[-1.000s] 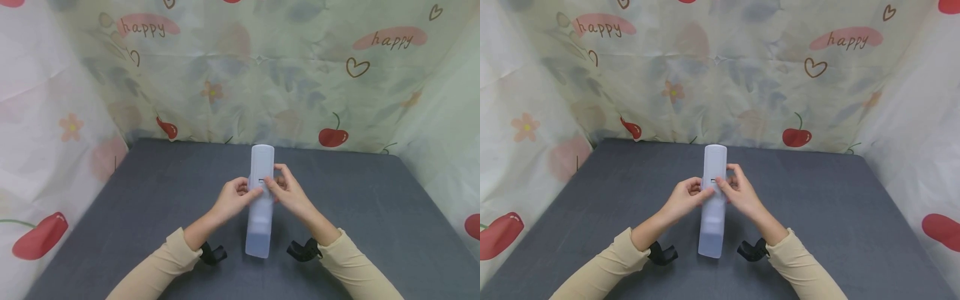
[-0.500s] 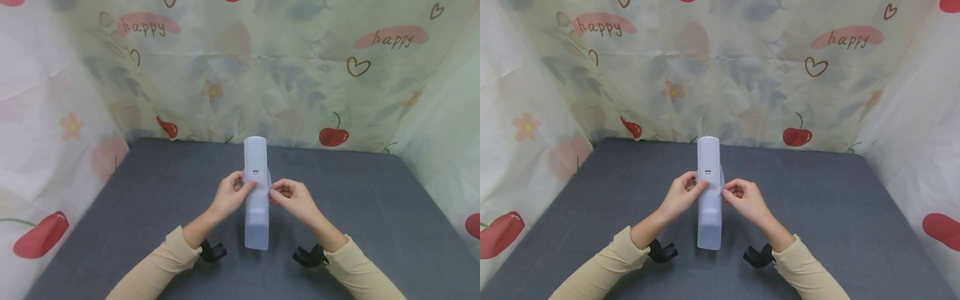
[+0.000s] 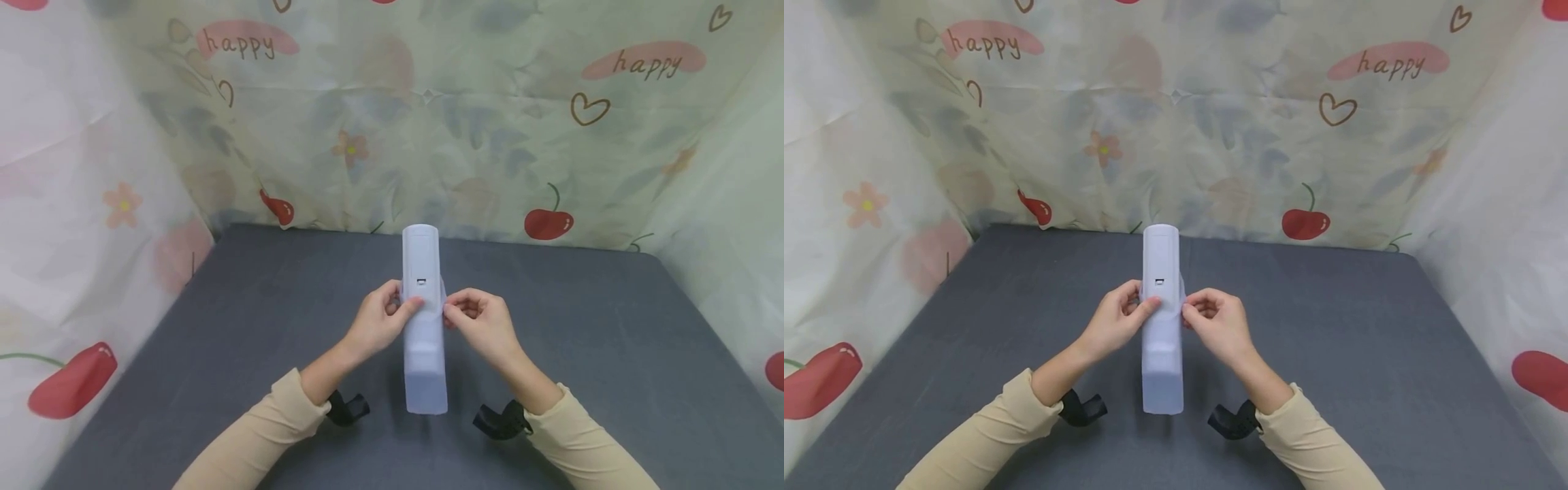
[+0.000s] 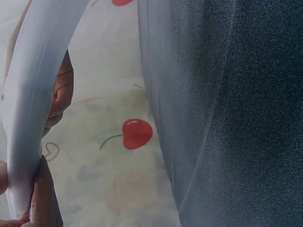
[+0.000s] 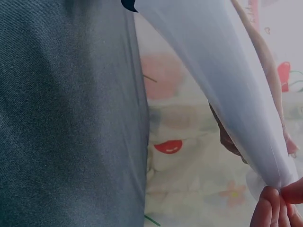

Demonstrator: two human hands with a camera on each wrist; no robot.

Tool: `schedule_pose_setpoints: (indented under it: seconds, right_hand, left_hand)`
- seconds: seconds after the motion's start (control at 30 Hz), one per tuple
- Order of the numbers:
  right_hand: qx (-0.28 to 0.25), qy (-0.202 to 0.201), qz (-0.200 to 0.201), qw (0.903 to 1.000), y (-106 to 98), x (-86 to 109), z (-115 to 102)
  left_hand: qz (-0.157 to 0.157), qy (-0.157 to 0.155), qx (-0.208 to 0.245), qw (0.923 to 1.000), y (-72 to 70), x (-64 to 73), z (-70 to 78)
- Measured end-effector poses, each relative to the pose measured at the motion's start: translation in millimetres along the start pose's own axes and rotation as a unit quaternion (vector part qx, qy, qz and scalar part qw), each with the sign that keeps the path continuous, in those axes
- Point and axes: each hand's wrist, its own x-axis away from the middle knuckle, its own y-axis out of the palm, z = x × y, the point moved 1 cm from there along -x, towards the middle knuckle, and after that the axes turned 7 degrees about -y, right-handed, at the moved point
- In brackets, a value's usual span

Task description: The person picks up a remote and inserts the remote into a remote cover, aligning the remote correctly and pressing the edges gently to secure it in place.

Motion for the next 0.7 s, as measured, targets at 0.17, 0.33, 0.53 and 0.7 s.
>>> schedule_pose_setpoints:
  seconds: [0.17, 0.33, 0.53, 0.7]
  right_hand:
    - [0.0, 0.006, 0.006, 1.0, 0.6, -1.2, -2.1]
    - [0.004, 0.004, 0.01, 0.9999, 0.4, -2.4, -4.0]
    - [0.0, 0.005, -0.003, 1.0, -0.1, -2.3, -3.3]
    - [-0.018, 0.018, -0.046, 0.9986, -2.2, -2.5, -1.6]
  left_hand:
    - [0.002, 0.004, -0.001, 1.0, 0.1, 0.6, -0.6]
    - [0.001, 0.008, -0.004, 1.0, 0.6, 1.0, -1.3]
    - [-0.011, 0.005, -0.007, 0.9999, 1.0, 2.0, -3.9]
    - [-0.008, 0.006, -0.012, 0.9999, 0.1, 2.2, -2.9]
